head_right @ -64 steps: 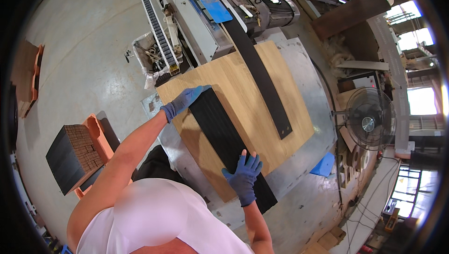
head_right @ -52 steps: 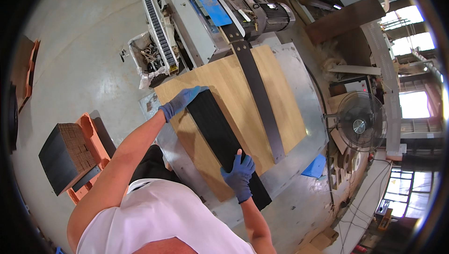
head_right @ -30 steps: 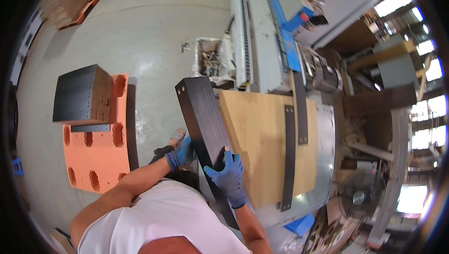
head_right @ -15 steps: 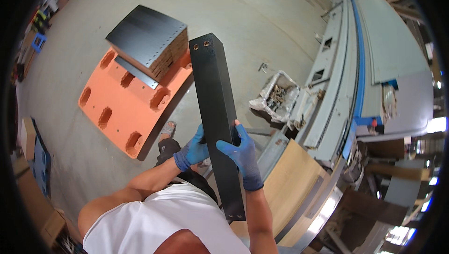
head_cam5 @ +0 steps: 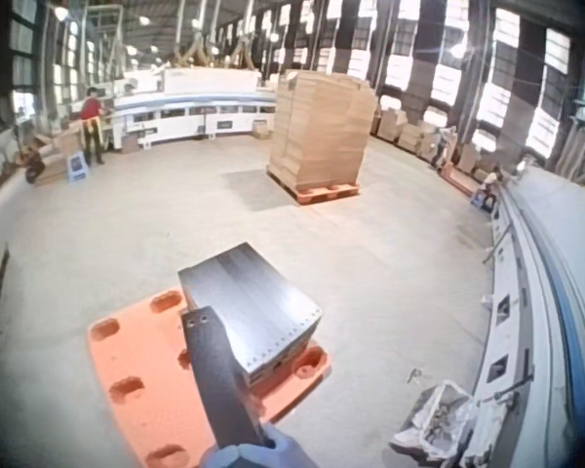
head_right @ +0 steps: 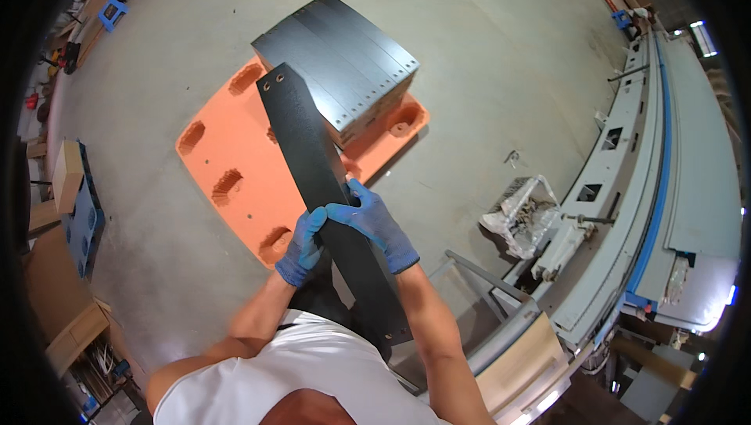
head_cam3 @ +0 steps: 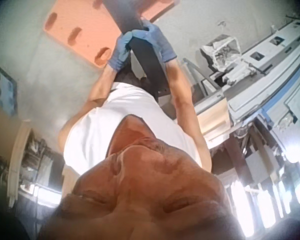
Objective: The person positions metal strips along a guide on a machine workbench, retrieves the strips, and stacks them onto a pallet.
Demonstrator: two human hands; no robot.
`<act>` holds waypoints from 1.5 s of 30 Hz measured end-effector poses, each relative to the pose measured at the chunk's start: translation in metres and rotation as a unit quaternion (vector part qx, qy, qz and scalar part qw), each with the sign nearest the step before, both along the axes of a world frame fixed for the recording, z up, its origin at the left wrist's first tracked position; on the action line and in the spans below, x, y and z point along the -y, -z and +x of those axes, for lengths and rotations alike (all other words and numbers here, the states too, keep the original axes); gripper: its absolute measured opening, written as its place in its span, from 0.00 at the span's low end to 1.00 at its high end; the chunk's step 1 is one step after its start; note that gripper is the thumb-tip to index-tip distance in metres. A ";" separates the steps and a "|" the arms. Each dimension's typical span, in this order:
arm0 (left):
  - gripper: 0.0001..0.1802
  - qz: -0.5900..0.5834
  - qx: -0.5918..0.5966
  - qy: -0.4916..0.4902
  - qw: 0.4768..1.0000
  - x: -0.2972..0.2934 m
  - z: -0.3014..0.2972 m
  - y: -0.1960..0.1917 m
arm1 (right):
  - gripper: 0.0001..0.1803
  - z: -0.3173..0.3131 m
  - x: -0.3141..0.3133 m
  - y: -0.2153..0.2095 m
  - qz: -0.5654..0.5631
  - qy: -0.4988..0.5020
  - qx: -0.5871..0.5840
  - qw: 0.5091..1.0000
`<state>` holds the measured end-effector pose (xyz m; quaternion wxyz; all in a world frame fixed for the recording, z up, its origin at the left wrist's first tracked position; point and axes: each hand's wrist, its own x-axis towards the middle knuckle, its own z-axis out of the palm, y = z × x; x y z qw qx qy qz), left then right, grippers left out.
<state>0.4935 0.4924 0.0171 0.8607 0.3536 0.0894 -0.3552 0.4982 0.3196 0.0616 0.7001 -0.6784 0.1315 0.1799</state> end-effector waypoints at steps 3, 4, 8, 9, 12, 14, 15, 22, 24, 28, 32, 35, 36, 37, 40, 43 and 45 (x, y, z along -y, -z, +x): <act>0.18 -0.044 -0.134 -0.092 0.986 -0.021 0.034 0.020 | 0.26 0.049 -0.030 0.047 -0.070 -0.025 0.036 0.997; 0.18 -0.041 -0.136 -0.089 0.986 -0.028 0.046 0.030 | 0.26 0.063 -0.038 0.057 -0.103 -0.044 0.046 0.993; 0.20 -0.096 -0.151 -0.136 0.974 -0.058 0.088 0.065 | 0.53 0.098 -0.066 0.080 -0.087 -0.080 0.004 0.993; 0.20 -0.068 -0.142 -0.161 0.974 -0.060 0.101 0.070 | 0.55 0.107 -0.063 0.078 -0.040 -0.148 -0.029 0.988; 0.20 -0.033 -0.146 -0.203 0.968 -0.074 0.134 0.114 | 0.55 0.081 -0.055 0.103 -0.205 -0.203 -0.055 0.956; 0.20 -0.038 -0.191 -0.217 0.957 -0.078 0.156 0.150 | 0.56 0.049 -0.037 0.136 -0.197 -0.204 -0.007 0.959; 0.20 -0.032 -0.189 -0.225 0.955 -0.083 0.168 0.167 | 0.56 0.054 -0.034 0.137 -0.187 -0.212 -0.009 0.959; 0.20 -0.008 -0.127 -0.230 0.965 -0.078 0.263 0.313 | 0.52 0.088 -0.020 0.288 -0.075 -0.144 -0.142 0.977; 0.20 0.015 -0.135 -0.238 0.962 -0.088 0.293 0.358 | 0.51 0.121 -0.030 0.334 -0.058 -0.133 -0.143 0.979; 0.23 0.016 -0.107 -0.217 0.970 -0.090 0.350 0.427 | 0.44 0.165 -0.031 0.413 0.013 -0.067 -0.112 0.991; 0.20 -0.003 -0.134 -0.200 0.971 -0.096 0.379 0.472 | 0.42 0.196 -0.033 0.456 0.082 -0.033 -0.123 0.988; 0.20 0.007 -0.140 -0.196 0.971 -0.103 0.392 0.488 | 0.42 0.212 -0.035 0.471 0.096 -0.050 -0.147 0.983; 0.19 0.017 -0.143 -0.195 0.970 -0.106 0.395 0.492 | 0.42 0.216 -0.037 0.476 0.119 -0.043 -0.152 0.980; 0.18 0.049 -0.134 -0.194 0.971 -0.107 0.400 0.497 | 0.42 0.218 -0.040 0.480 0.143 -0.036 -0.157 0.977; 0.18 0.102 -0.104 -0.196 0.970 -0.095 0.400 0.502 | 0.41 0.220 -0.035 0.490 0.113 -0.020 -0.135 0.984; 0.19 0.098 -0.105 -0.196 0.970 -0.083 0.399 0.506 | 0.40 0.210 -0.023 0.526 0.020 -0.059 -0.085 0.994; 0.18 0.110 -0.102 -0.206 0.967 -0.083 0.398 0.509 | 0.39 0.208 -0.022 0.538 -0.015 -0.056 -0.062 0.996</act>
